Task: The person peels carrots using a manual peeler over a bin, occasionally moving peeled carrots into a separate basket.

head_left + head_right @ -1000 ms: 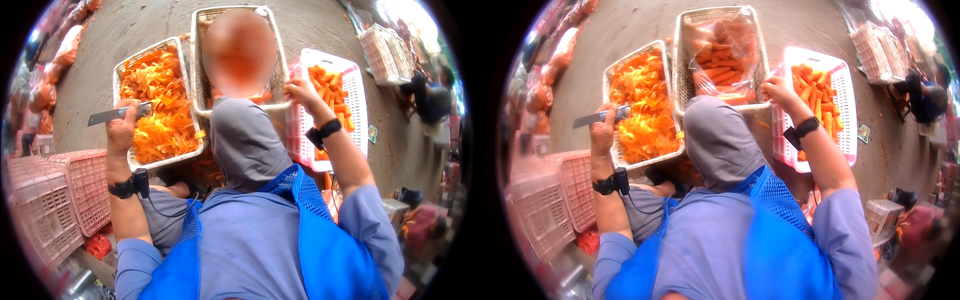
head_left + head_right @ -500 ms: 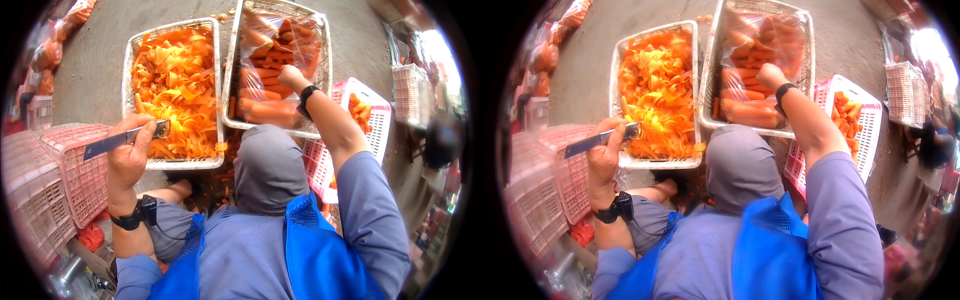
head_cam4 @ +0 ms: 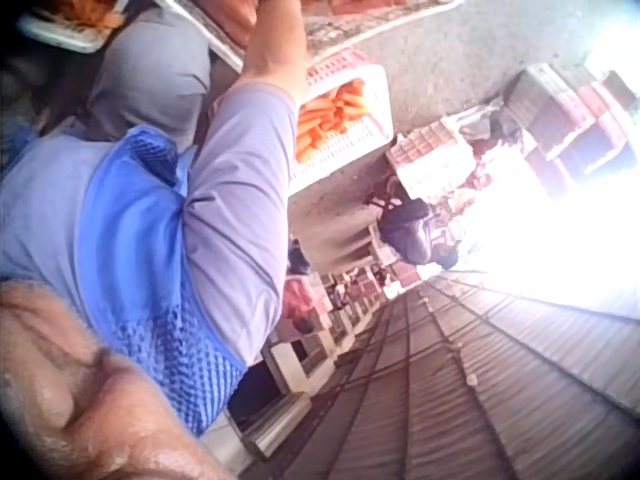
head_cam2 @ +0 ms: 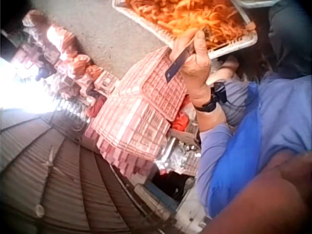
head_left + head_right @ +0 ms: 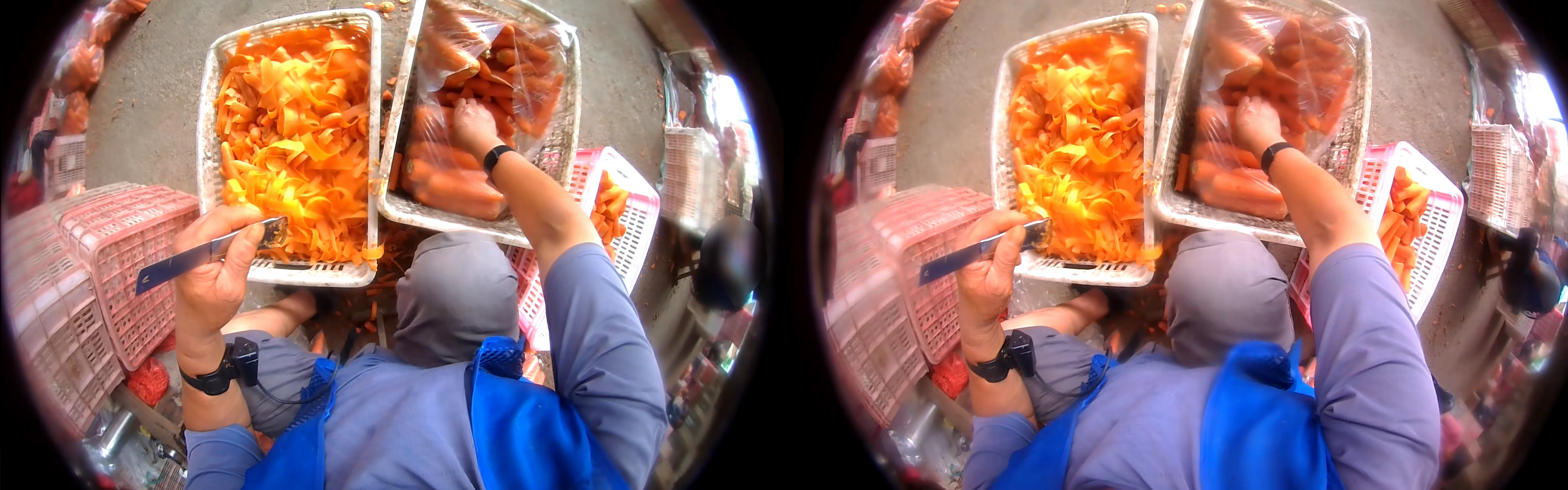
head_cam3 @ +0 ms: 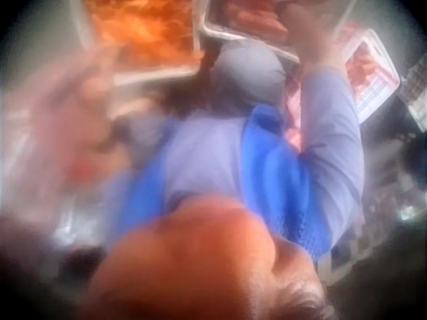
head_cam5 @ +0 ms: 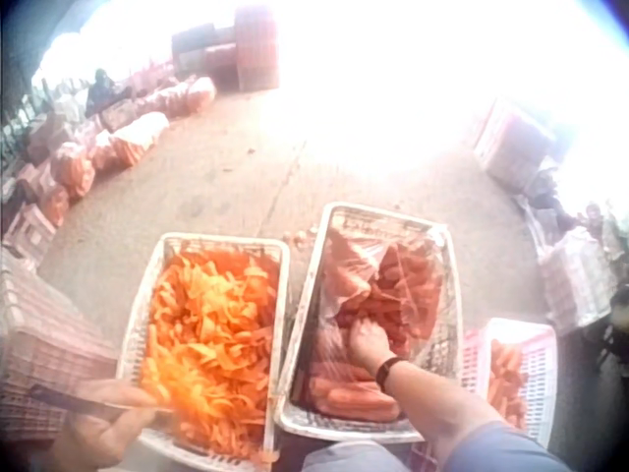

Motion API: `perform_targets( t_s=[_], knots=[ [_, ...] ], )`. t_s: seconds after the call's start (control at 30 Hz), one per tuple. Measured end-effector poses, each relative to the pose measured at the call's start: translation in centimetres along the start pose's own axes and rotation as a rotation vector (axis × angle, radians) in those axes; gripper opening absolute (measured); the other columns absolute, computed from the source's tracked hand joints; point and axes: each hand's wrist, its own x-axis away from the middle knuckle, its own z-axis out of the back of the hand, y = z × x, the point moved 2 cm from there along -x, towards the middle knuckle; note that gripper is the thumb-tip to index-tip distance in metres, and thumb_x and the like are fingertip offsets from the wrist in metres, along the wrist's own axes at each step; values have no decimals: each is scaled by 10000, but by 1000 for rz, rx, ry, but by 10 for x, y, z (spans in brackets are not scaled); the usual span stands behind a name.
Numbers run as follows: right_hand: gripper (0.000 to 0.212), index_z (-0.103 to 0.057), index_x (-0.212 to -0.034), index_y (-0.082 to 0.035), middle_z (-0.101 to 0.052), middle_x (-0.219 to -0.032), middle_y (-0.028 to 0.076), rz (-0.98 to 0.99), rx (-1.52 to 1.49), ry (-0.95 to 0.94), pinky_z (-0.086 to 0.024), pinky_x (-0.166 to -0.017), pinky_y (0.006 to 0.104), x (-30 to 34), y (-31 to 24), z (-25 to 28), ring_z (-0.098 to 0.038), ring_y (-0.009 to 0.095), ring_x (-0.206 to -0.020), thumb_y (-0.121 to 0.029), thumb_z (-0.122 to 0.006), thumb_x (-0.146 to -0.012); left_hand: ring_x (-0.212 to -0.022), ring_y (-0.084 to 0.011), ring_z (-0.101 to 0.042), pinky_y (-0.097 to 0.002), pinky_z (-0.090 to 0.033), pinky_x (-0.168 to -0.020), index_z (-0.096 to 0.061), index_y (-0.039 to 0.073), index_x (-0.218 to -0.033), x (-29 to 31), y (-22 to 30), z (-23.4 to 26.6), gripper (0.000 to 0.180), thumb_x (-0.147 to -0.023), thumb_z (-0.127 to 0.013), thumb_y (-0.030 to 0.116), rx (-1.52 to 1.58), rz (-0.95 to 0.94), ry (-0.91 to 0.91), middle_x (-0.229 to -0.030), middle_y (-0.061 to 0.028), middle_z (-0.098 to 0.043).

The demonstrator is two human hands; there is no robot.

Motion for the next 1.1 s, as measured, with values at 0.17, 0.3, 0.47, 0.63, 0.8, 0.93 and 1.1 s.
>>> perform_targets(
  t_s=[0.17, 0.3, 0.47, 0.63, 0.8, 0.93, 1.1],
  knots=[
    [414, -598, -1175, -35, -594, -1204, 222, 38, 102, -83, -512, -892, 443, -1, -4, 14, -620, 358, -1080, -265, -645, -834, -740, -182, -623, -282, -489, -683, -669, -41, -956, -3, 3, 0, 101, -910, -672, 48, -16, -69, -5, -821, -117, -660],
    [332, -631, -1126, -60, -631, -1159, 201, 119, 198, -27, -529, -857, 443, -11, -1, 4, -652, 340, -1036, -223, -624, -837, -733, -191, -627, -284, -489, -680, -672, -37, -954, -1, 2, 0, 97, -903, -674, 46, -17, -115, 18, -819, -117, -662],
    [265, -667, -1035, -49, -692, -1023, 168, 176, 140, -145, -554, -795, 436, -16, 5, 15, -691, 324, -936, -215, -609, -836, -723, -203, -632, -292, -488, -669, -675, -28, -942, 2, 3, 3, 94, -902, -675, 58, -33, -148, 35, -814, -119, -666],
    [318, -707, -806, -3, -704, -879, 224, 89, 65, -160, -562, -794, 437, 11, 12, 43, -697, 368, -858, -318, -666, -800, -703, -185, -623, -291, -483, -652, -673, -27, -935, 11, 2, 11, 92, -911, -670, 62, -8, -138, 75, -798, -118, -664],
    [438, -712, -934, 26, -711, -829, 158, -310, -529, -257, -548, -666, 362, 58, 52, 77, -689, 261, -710, -373, -786, -768, -698, -159, -618, -285, -485, -642, -667, -31, -940, 18, 11, 20, 136, -932, -674, 105, 17, -131, 89, -780, -107, -666],
    [414, -684, -1017, 18, -679, -842, 77, -321, -1509, -162, -524, -604, 307, 103, 39, 123, -643, 165, -668, -327, -787, -813, -718, -100, -598, -260, -480, -640, -683, 0, -955, 28, 3, 22, 185, -968, -661, 184, 205, -82, 85, -779, -34, -663],
    [555, -577, -1247, 37, -679, -986, 108, -45, -1845, -123, -527, -694, 323, 157, -23, 229, -646, 191, -769, -409, -641, -924, -697, -98, -582, -238, -479, -652, -694, 18, -949, 28, 8, 32, 244, -999, -585, 229, 392, -117, 76, -789, -16, -651]
  ],
)
